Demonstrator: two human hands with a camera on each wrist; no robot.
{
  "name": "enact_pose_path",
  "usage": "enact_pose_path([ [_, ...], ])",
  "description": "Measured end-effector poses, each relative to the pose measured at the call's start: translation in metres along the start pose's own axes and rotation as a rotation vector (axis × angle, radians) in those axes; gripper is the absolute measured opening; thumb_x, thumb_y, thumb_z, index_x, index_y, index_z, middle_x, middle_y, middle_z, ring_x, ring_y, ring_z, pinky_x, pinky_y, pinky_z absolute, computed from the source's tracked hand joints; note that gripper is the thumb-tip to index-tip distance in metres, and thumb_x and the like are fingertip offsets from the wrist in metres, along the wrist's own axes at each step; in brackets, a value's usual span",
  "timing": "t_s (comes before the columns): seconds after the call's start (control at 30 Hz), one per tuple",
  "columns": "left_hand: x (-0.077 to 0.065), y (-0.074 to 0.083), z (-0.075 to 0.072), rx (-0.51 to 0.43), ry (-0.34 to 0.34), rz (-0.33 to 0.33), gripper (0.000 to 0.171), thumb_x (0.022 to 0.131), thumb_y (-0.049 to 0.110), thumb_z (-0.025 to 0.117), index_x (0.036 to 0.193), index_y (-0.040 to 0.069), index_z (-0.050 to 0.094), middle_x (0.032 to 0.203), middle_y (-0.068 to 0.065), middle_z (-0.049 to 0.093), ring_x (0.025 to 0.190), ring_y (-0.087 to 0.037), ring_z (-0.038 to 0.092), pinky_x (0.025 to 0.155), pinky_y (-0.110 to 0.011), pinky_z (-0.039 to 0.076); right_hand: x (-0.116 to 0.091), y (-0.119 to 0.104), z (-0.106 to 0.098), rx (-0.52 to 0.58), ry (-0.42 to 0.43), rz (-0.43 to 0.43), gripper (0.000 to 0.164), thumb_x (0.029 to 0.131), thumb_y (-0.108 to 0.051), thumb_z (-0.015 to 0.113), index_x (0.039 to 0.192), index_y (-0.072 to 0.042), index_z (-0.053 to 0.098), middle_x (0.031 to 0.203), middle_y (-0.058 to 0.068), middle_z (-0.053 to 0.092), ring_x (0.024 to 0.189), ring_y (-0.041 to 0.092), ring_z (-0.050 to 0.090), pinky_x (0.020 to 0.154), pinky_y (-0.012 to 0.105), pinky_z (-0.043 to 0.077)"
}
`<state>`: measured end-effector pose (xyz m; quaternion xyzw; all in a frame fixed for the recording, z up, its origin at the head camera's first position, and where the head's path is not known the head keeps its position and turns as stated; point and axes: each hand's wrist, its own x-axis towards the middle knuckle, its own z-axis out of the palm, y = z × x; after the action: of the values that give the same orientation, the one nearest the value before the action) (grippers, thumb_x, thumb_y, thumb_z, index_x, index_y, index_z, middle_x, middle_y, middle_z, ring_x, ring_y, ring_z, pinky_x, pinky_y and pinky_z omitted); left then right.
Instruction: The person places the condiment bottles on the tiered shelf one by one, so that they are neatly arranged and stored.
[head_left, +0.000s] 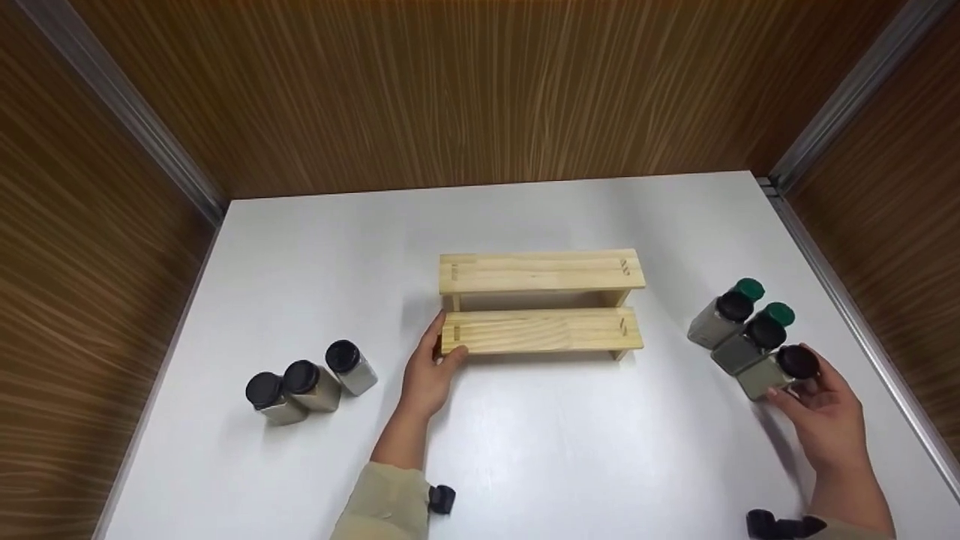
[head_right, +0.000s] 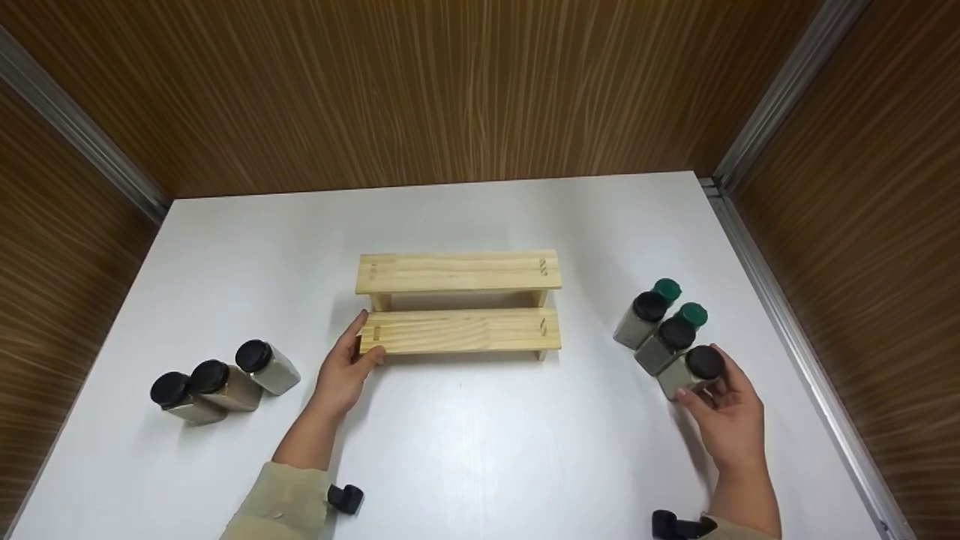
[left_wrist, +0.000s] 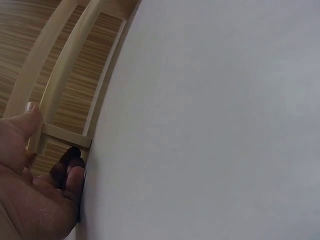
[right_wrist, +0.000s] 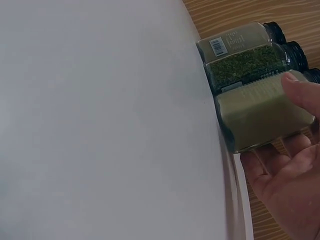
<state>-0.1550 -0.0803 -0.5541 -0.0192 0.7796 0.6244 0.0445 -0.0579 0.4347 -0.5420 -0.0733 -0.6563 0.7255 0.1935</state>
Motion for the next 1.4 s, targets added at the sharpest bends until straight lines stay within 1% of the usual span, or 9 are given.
enact_pose_path([
  [0.13,-0.001,-0.002,0.002,0.002,-0.008,0.002,0.074,0.104,0.019,0.07,0.168,0.016,0.033,0.165,-0.02,0.041,0.148,-0.038,0.042,0.121,-0.051,0.035,-0.003,0.0,-0.001,-0.082,0.022,0.02,0.085,0.081,0.038,0.06,0.152,-0.009,0.059,0.126,-0.016,0.072,0.112,-0.003,0.067,0.088,0.01,0.052],
  [0.33,-0.001,-0.003,0.001,-0.013,-0.014,0.01,0.075,0.104,0.02,0.07,0.168,0.016,0.032,0.168,-0.021,0.035,0.152,-0.04,0.036,0.123,-0.052,0.032,-0.006,0.0,0.003,-0.128,0.075,0.04,0.077,0.079,0.036,0.066,0.146,-0.002,0.063,0.119,-0.014,0.076,0.108,0.0,0.069,0.087,0.01,0.053],
  [0.47,-0.002,-0.002,0.0,-0.025,-0.019,0.002,0.076,0.104,0.019,0.07,0.169,0.015,0.03,0.168,-0.021,0.035,0.153,-0.039,0.035,0.123,-0.052,0.031,-0.009,0.0,0.008,-0.13,0.13,0.074,0.075,0.078,0.035,0.068,0.141,-0.005,0.067,0.115,-0.013,0.076,0.107,0.001,0.068,0.086,0.011,0.053],
  [0.63,-0.001,-0.002,-0.001,-0.024,-0.021,0.009,0.076,0.104,0.018,0.07,0.169,0.015,0.03,0.167,-0.022,0.036,0.153,-0.038,0.035,0.123,-0.05,0.031,-0.008,-0.001,0.013,-0.141,0.18,0.115,0.076,0.076,0.035,0.071,0.139,-0.007,0.067,0.111,-0.013,0.076,0.106,-0.001,0.069,0.089,0.01,0.051],
  [0.8,-0.001,-0.002,-0.002,-0.005,-0.024,0.015,0.075,0.104,0.021,0.07,0.169,0.015,0.031,0.167,-0.021,0.037,0.151,-0.038,0.038,0.123,-0.05,0.032,-0.007,-0.003,0.016,-0.215,0.248,0.15,0.074,0.075,0.031,0.075,0.138,-0.009,0.068,0.109,-0.015,0.075,0.106,-0.002,0.067,0.093,0.009,0.049],
  [0.97,0.0,-0.001,-0.002,0.027,-0.034,0.023,0.074,0.106,0.027,0.068,0.169,0.013,0.03,0.165,-0.022,0.039,0.147,-0.038,0.044,0.12,-0.052,0.037,-0.012,-0.007,0.02,-0.318,0.325,0.068,0.07,0.075,0.026,0.079,0.136,-0.007,0.07,0.112,-0.014,0.073,0.108,0.001,0.065,0.095,0.01,0.048],
  [1.07,0.0,-0.001,-0.002,0.043,-0.035,0.023,0.075,0.106,0.028,0.068,0.169,0.014,0.03,0.167,-0.022,0.037,0.151,-0.038,0.039,0.123,-0.051,0.033,-0.014,-0.013,0.025,-0.319,0.361,-0.009,0.069,0.073,0.028,0.078,0.134,-0.004,0.071,0.113,-0.011,0.073,0.109,0.005,0.066,0.093,0.01,0.049],
  [1.17,0.0,-0.002,-0.002,0.038,-0.03,0.026,0.076,0.105,0.027,0.069,0.169,0.015,0.03,0.168,-0.021,0.035,0.153,-0.038,0.035,0.124,-0.051,0.03,-0.016,-0.02,0.031,-0.34,0.359,-0.09,0.07,0.072,0.03,0.077,0.134,-0.001,0.071,0.114,-0.011,0.074,0.109,0.005,0.067,0.092,0.011,0.05],
  [1.4,-0.001,-0.001,-0.002,0.051,-0.051,0.053,0.076,0.108,0.032,0.065,0.17,0.013,0.026,0.169,-0.021,0.032,0.155,-0.039,0.031,0.125,-0.053,0.027,-0.017,-0.038,0.046,-0.173,0.313,-0.21,0.074,0.067,0.04,0.07,0.135,0.01,0.066,0.118,0.002,0.075,0.11,0.015,0.068,0.096,0.016,0.051],
])
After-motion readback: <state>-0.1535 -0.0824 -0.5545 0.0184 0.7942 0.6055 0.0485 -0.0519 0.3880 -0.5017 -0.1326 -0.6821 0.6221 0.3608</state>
